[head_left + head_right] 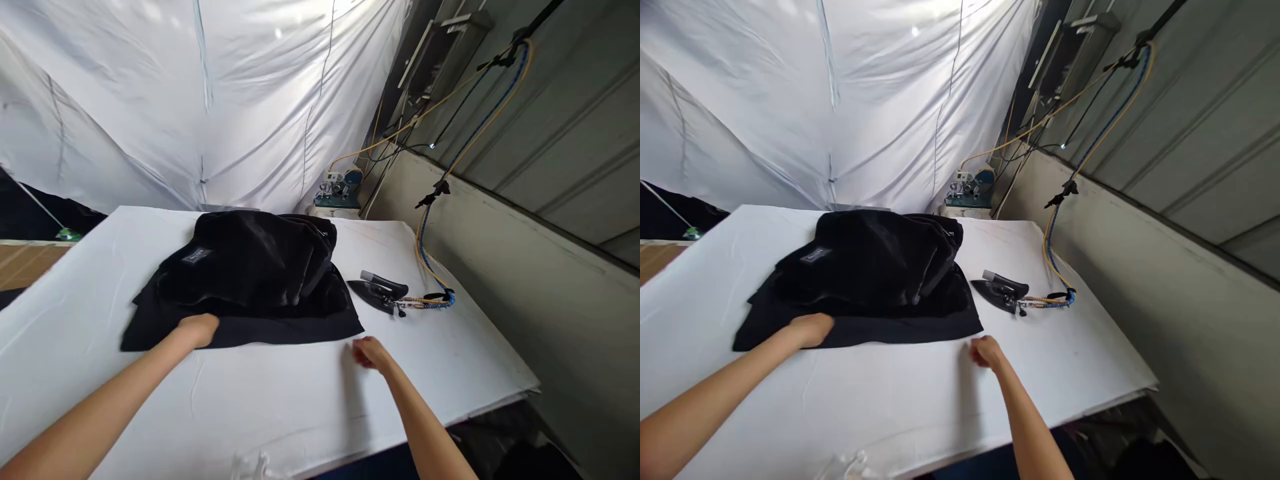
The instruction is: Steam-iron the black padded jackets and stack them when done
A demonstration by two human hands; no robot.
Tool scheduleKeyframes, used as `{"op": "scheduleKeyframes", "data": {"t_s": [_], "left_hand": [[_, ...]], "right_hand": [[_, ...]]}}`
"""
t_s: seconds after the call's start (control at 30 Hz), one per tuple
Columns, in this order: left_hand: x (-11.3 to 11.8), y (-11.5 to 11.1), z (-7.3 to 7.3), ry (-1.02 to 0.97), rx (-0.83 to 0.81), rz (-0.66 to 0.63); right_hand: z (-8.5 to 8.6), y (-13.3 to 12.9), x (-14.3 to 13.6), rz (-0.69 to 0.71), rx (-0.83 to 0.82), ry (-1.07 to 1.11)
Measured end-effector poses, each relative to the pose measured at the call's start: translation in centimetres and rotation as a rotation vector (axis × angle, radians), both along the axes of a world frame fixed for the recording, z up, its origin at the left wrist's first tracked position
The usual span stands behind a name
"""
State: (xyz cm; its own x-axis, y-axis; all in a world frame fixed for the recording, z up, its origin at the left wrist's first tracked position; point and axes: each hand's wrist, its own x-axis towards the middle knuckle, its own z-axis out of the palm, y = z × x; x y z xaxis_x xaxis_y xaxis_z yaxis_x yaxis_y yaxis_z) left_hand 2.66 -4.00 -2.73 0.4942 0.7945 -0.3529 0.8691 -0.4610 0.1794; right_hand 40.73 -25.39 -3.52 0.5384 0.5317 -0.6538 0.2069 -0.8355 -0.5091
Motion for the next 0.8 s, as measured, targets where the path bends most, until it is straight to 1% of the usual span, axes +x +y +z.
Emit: {"op": "scheduleKeyframes", "data": {"t_s": [0.07,0.1,0.13,0.2,0.27,0.33,0.4,0.47,0.53,0.63,0.7,0.8], "left_hand": [[5.1,-1.0,0.0,-0.061,-0.002,-0.113],[7.8,-1.8,-0.1,-0.151,0.043,-0.232],[10.4,-2.7,-0.3,-0.214,0.090,-0.310],[14.8,-4.7,-1.0,-0.293,0.153,-0.388],[17.5,-6.5,-2.3,-0.323,0.208,-0.387],[18.6,-7.8,-3.7,-0.334,0.270,-0.337],[18.5,-8.5,-4.8,-0.338,0.312,-0.311],[18.1,-8.8,-5.4,-0.326,0.311,-0.334],[18.0,-8.9,-5.5,-0.313,0.296,-0.356],[19.0,-9.3,-5.2,-0.353,0.301,-0.382],[20.1,-9.7,-5.0,-0.402,0.296,-0.368],[21.7,-10.3,-5.2,-0.422,0.271,-0.248]], "right_hand": [[0.6,1.3,2.3,0.047,-0.016,-0.203],[0.8,2.5,3.2,0.044,-0.004,-0.264],[0.8,3.7,3.8,0.054,0.004,-0.323],[0.6,5.9,4.2,0.087,0.023,-0.415],[-0.2,7.1,3.7,0.116,0.040,-0.471],[-1.2,6.9,2.9,0.118,0.025,-0.523],[-2.3,5.9,2.4,0.103,-0.015,-0.589],[-3.3,4.8,2.1,0.087,-0.030,-0.629],[-4.0,4.2,2.0,0.067,0.001,-0.624],[-4.5,4.0,2.0,0.058,0.030,-0.609],[-4.5,4.1,2.1,0.116,0.044,-0.646],[-4.3,3.9,2.6,0.250,0.104,-0.741]]}}
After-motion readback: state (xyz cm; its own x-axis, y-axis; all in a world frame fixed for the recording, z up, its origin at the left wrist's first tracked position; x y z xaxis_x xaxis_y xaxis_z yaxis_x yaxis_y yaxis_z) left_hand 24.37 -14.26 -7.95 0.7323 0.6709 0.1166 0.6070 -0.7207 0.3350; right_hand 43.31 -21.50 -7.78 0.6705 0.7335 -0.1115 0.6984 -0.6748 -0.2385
